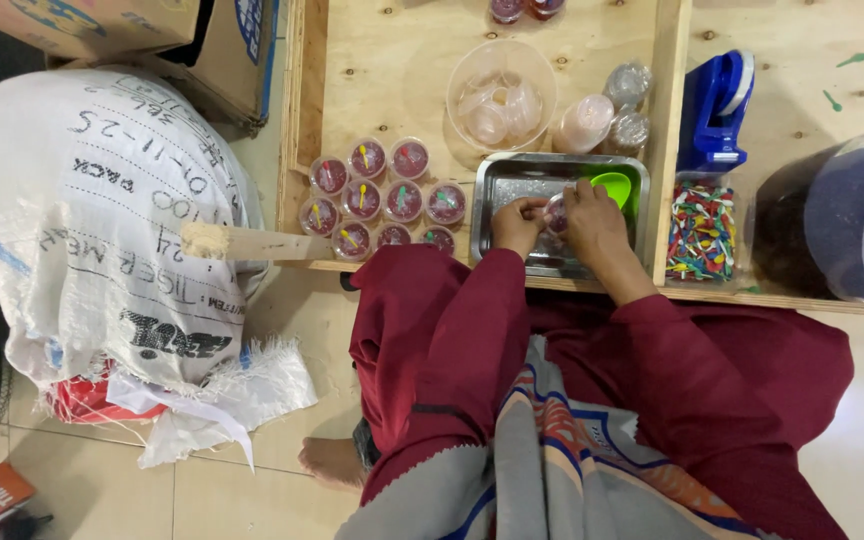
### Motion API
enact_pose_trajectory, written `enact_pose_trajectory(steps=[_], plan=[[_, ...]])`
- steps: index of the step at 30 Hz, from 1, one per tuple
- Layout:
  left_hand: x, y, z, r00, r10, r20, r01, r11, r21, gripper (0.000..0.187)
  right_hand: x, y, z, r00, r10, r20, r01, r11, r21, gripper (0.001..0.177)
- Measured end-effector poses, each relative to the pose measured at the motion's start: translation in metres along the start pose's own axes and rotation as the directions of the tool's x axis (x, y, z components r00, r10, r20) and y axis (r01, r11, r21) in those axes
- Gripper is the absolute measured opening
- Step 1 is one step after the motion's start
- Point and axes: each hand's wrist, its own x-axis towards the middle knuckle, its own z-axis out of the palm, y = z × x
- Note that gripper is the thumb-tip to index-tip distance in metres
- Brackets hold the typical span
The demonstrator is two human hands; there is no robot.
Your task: The person scoops dark liquid into a small plastic cup and then seals the cup with a clear plastic lid using their hands.
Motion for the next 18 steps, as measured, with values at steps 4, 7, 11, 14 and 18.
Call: enact_pose_trajectory(steps=[4, 7, 11, 14, 18], plan=[[-0.001, -0.001, 0.006, 1.000, -0.014, 0.019, 0.015, 0.999, -0.040, 0.030, 0.005, 0.000, -0.012, 0.999, -0.008, 0.051, 0.008, 1.000, -0.001, 0.084], [-0.011, 0.013, 0.000, 0.999, 0.053, -0.008, -0.050, 0.979, 0.198, 0.030, 0.006, 0.002, -0.018, 0.989, 0.030, 0.142, -0.043, 0.996, 0.085, 0.087], [-0.020, 0.023, 0.001, 0.993, 0.113, -0.032, -0.107, 0.981, 0.165, 0.028, -0.004, 0.001, -0.030, 0.991, 0.096, 0.090, -0.110, 0.978, 0.178, 0.088], [-0.016, 0.015, 0.004, 0.977, 0.210, -0.040, -0.194, 0.948, 0.252, 0.026, -0.013, -0.002, -0.031, 0.989, 0.147, -0.016, -0.139, 0.962, 0.233, 0.085], [0.000, -0.003, 0.010, 0.927, 0.374, -0.015, -0.339, 0.857, 0.387, 0.026, -0.018, -0.002, -0.020, 0.974, 0.205, -0.101, -0.176, 0.956, 0.236, 0.080]])
